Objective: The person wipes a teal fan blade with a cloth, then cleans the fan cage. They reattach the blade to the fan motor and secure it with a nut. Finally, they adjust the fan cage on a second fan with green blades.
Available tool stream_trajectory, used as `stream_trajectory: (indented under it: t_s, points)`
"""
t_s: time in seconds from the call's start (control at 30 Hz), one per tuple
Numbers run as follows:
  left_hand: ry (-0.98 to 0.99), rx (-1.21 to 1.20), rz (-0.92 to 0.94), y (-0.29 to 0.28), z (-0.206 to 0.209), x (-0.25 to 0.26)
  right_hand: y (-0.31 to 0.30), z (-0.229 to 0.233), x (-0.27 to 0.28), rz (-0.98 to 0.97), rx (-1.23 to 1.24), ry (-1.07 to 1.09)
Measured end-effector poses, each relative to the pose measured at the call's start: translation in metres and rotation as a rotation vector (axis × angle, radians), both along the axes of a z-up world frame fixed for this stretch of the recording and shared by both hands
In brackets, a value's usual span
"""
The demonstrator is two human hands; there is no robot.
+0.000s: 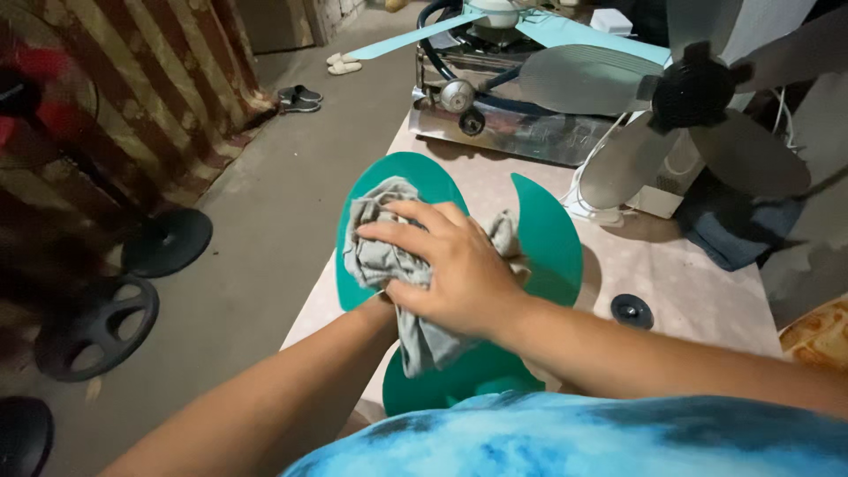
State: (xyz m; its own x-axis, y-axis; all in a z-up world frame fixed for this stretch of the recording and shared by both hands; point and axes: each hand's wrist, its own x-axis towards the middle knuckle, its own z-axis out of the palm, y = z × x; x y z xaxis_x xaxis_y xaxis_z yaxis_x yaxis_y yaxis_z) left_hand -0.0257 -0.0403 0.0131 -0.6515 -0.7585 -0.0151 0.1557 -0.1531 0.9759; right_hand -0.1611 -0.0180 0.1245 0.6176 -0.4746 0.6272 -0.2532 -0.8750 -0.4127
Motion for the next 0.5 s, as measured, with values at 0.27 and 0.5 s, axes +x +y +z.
stream_trajectory:
  t_s: [0.27, 0.5]
  points:
    - [-0.305, -0.034, 0.192, 0.021, 0.004, -0.003, -0.115, -0.013, 0.016, -0.222, 0.649, -0.117]
    - [0.47, 0.146, 0.316, 0.024, 0.022, 0.007, 0.0, -0.003, 0.04, 0.021, -0.164, 0.028]
